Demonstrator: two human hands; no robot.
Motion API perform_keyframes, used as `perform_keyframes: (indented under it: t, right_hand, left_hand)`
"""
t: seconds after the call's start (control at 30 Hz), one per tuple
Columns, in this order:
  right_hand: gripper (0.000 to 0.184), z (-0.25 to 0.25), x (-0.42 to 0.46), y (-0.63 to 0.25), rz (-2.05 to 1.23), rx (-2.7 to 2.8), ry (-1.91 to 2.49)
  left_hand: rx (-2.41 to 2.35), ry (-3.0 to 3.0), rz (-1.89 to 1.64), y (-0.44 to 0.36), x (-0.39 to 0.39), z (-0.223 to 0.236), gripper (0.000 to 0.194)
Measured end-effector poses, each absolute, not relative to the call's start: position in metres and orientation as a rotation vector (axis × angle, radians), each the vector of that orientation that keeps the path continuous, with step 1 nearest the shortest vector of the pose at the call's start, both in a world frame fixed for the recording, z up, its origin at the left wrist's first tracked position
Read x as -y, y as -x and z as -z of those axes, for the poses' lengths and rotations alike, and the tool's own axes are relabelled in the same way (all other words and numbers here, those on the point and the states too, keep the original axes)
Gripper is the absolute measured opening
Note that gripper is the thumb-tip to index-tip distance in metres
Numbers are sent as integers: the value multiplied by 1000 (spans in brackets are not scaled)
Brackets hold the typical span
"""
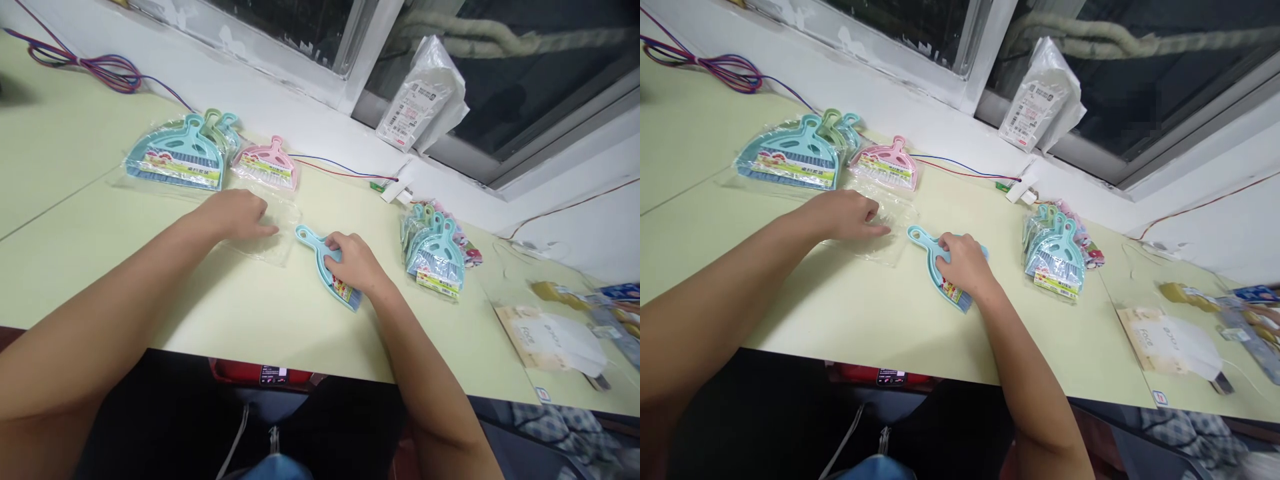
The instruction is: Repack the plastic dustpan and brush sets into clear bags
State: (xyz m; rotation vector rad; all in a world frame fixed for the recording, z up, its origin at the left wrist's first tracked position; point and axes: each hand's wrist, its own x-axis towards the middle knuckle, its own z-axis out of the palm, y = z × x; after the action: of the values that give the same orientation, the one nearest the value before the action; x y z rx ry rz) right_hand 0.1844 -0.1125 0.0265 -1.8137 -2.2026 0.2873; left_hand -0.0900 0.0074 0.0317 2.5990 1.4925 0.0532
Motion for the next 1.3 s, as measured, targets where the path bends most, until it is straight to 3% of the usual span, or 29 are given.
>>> perform_keyframes:
  t: [0.5, 0.7, 0.97, 1.3]
  right_hand:
    - [26, -42, 110, -176, -228, 2248, 1816]
    - [26, -49, 104, -168, -199, 2292, 1815]
    - [26, -54, 99, -156, -198, 2312, 1817]
    - [27, -57, 106, -158, -152, 2371, 1841]
  left_hand:
    - [-1456, -2695, 21, 69, 5, -21, 41]
    - [-1467, -2640, -92, 72, 2, -20, 42]
    - [-1426, -2543, -109, 71, 5, -21, 23]
    - [-1108, -2504, -367, 66, 8, -17, 17]
